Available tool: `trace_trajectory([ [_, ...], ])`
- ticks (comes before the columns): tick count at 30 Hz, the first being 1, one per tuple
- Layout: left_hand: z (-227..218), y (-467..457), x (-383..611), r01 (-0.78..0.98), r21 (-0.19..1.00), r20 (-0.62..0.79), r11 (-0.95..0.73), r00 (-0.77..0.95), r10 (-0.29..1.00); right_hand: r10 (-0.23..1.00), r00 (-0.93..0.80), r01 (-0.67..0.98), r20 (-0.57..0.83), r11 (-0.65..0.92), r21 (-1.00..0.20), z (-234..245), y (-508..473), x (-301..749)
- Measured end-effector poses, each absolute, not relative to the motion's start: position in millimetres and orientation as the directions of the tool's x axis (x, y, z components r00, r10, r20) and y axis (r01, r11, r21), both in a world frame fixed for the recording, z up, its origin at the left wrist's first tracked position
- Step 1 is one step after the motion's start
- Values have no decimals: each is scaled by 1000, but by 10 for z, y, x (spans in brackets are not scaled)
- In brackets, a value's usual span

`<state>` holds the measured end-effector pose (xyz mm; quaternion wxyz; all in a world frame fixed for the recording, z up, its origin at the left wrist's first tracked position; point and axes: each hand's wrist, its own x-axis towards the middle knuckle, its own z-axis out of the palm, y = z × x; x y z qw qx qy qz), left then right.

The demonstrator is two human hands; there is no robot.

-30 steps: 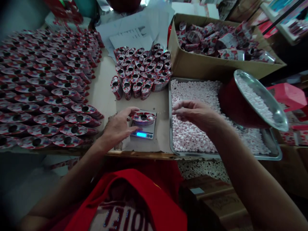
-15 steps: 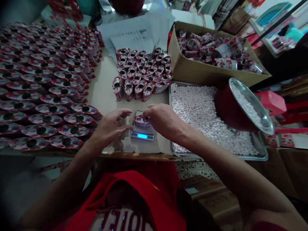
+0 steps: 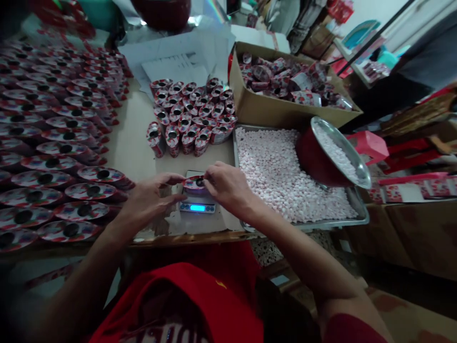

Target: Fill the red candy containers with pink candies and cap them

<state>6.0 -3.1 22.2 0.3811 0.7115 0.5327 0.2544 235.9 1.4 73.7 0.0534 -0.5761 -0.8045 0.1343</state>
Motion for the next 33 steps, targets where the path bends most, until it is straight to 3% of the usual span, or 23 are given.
trace_trajectory([
  [2,219,-29,48,570,809,-41,-144,299,953,954,-301,929,-11,291,-230,748,30,2442],
  [6,220,-15,-16,577,809,-39,-113,244,969,986,-151,988,68,152,-2,686,110,3080],
  [10,224,17,-8,573,813,-39,-106,234,972,929,-365,927,-63,369,68,411,254,3715],
  [14,230,26,15,571,810,-29,-134,267,963,929,-353,921,-112,366,132,322,261,3875],
  [16,229,20,-14,562,814,-24,-145,281,959,945,-307,950,-110,311,25,405,214,3900],
  [21,263,41,-114,551,818,10,-167,277,961,998,-15,898,-59,-13,-439,633,111,4018],
  [28,308,78,-89,562,807,38,-183,260,965,956,52,674,-288,-246,-697,666,89,3951],
  [33,246,48,-104,562,810,1,-166,281,960,932,-72,564,-355,-255,-786,770,145,3564],
])
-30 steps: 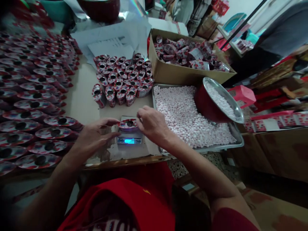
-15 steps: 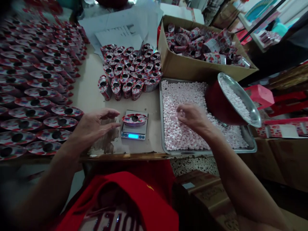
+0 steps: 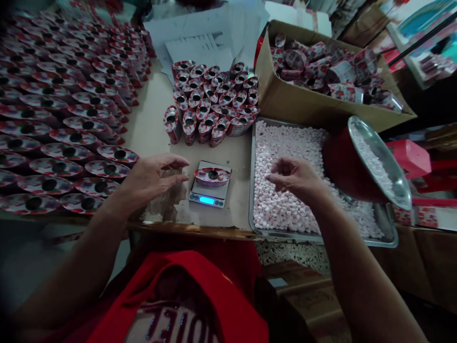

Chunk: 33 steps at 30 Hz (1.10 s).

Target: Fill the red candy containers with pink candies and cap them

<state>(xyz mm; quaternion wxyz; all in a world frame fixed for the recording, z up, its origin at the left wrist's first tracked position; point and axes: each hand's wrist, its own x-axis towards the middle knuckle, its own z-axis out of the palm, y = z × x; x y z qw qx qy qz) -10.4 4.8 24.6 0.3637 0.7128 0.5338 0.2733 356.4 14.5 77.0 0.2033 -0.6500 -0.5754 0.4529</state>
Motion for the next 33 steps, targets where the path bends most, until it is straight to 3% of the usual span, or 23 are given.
trace_trajectory([
  [2,238,41,-110,561,812,-6,-161,283,959,919,-201,535,-340,-188,-823,807,177,3289],
  [5,264,24,-118,546,818,2,-179,309,951,890,-386,593,-242,38,-805,851,225,2861],
  [8,304,-6,-139,542,818,-3,-193,340,940,864,-473,741,-174,284,-609,905,261,2545],
  [12,303,-33,-170,552,814,-24,-181,343,939,849,-499,820,-174,399,-410,963,277,2326],
  [15,288,-34,-179,533,825,-14,-188,352,936,842,-515,813,-159,420,-403,955,269,2242],
  [18,292,-28,-180,518,834,-9,-189,354,935,870,-486,791,-90,393,-469,921,253,2275],
  [20,291,-25,-184,519,833,-3,-189,346,938,904,-426,768,-42,336,-545,889,228,2439],
  [22,277,-25,-194,525,830,10,-188,323,946,945,-328,795,-15,267,-545,835,176,2738],
  [23,264,-26,-200,529,828,17,-189,312,950,962,-275,836,-5,236,-496,795,136,2922],
  [25,237,-24,-205,535,823,25,-190,299,954,974,-216,941,-67,189,-280,690,26,3295],
  [28,217,-6,-169,542,818,19,-192,307,951,958,-248,968,-140,241,-68,511,-167,3677],
  [31,246,26,-86,533,822,25,-201,319,947,965,-225,974,-134,226,-11,411,-267,3783],
  [33,283,43,-40,526,823,43,-217,323,945,978,-165,984,-127,154,-92,418,-249,3803],
])
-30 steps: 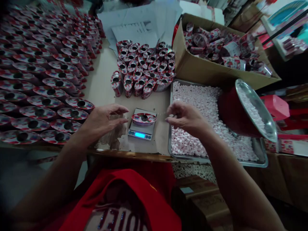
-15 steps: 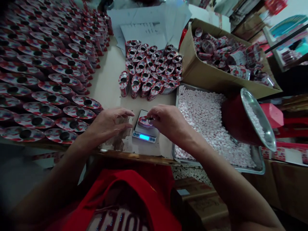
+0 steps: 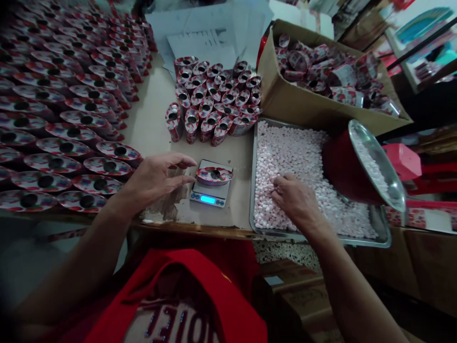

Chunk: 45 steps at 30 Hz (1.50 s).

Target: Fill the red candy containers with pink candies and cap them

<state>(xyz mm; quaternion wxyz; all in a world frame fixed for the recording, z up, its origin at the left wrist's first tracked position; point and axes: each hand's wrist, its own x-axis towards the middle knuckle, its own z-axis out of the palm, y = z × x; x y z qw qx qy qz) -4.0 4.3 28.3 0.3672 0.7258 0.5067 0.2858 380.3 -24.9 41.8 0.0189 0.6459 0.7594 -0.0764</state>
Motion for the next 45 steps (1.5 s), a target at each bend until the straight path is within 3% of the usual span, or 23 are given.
trace_trajectory([
  [5,366,49,-67,566,793,61,-225,294,954,974,60,814,-219,-174,-554,525,-131,3978],
  [8,386,46,-96,600,772,54,-210,267,962,954,149,666,-261,-292,-687,515,-104,4074],
  [14,375,54,4,591,780,22,-206,304,953,964,39,731,-263,-207,-650,500,-49,4039],
  [19,324,66,11,589,785,-2,-193,313,950,953,61,678,-297,-258,-688,649,18,3897],
  [23,286,75,-28,598,781,-19,-178,307,951,951,-120,545,-286,-178,-820,792,61,3519],
  [26,292,65,-47,588,790,-28,-175,319,947,926,-273,523,-262,-86,-848,862,91,3122],
  [31,312,32,-86,571,796,-10,-201,343,939,907,-403,700,-124,218,-680,903,151,2629],
  [34,301,23,-93,560,805,-16,-199,356,934,888,-446,742,-112,296,-602,888,179,2486],
  [39,253,32,-77,540,822,-16,-181,340,940,888,-425,710,-176,206,-674,810,170,2391],
  [45,264,18,-123,522,833,4,-185,327,945,909,-272,447,-317,-172,-878,747,151,2552],
])
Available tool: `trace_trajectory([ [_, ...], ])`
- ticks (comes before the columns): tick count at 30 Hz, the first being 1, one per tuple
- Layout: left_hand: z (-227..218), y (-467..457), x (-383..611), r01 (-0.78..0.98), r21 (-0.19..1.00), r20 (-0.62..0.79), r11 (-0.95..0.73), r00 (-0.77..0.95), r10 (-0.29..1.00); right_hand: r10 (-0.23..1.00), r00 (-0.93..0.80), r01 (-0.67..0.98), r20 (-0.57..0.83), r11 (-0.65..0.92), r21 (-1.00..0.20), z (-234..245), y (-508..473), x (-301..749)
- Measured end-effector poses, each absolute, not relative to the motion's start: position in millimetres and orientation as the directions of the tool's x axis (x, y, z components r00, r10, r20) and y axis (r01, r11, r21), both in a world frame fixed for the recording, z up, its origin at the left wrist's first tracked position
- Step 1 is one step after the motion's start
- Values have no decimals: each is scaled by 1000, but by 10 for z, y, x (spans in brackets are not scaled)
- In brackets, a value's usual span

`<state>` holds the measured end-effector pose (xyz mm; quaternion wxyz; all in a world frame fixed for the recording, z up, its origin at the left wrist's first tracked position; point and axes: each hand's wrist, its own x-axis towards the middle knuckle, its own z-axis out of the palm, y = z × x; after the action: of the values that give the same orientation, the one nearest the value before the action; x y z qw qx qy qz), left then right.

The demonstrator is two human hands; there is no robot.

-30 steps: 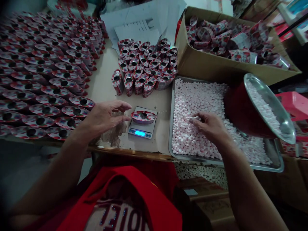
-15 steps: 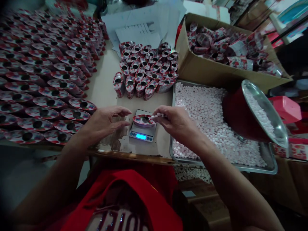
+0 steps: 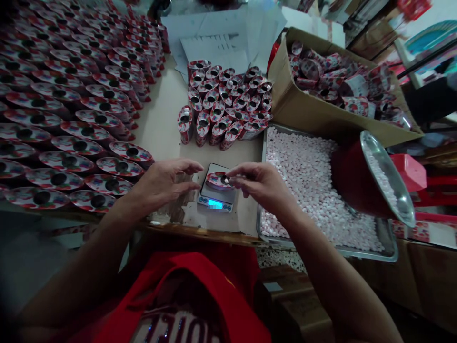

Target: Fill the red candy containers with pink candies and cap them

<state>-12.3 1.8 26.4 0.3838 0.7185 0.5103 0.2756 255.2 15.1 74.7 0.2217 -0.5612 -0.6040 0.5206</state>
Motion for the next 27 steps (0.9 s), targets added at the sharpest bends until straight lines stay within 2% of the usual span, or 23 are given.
trace_trajectory([
  [4,300,-11,-155,514,837,36,-185,287,957,914,10,28,-405,-405,-914,750,160,2999],
  [6,311,-20,-142,519,832,56,-197,274,960,879,121,-164,-461,-441,-882,722,133,3287],
  [8,324,-23,-105,517,830,81,-210,260,962,847,227,-234,-481,-432,-871,672,67,3555],
  [11,357,-24,-16,538,808,115,-238,251,961,787,344,-221,-513,-463,-859,609,-76,3834],
  [14,400,-29,76,580,773,130,-256,250,960,760,332,-222,-559,-513,-829,603,-193,3948],
  [21,465,-64,165,673,695,85,-253,272,958,830,172,-211,-530,-495,-843,598,-161,3763],
  [27,494,-75,168,731,639,51,-241,272,961,901,-81,-92,-426,-432,-897,549,-12,3286],
])
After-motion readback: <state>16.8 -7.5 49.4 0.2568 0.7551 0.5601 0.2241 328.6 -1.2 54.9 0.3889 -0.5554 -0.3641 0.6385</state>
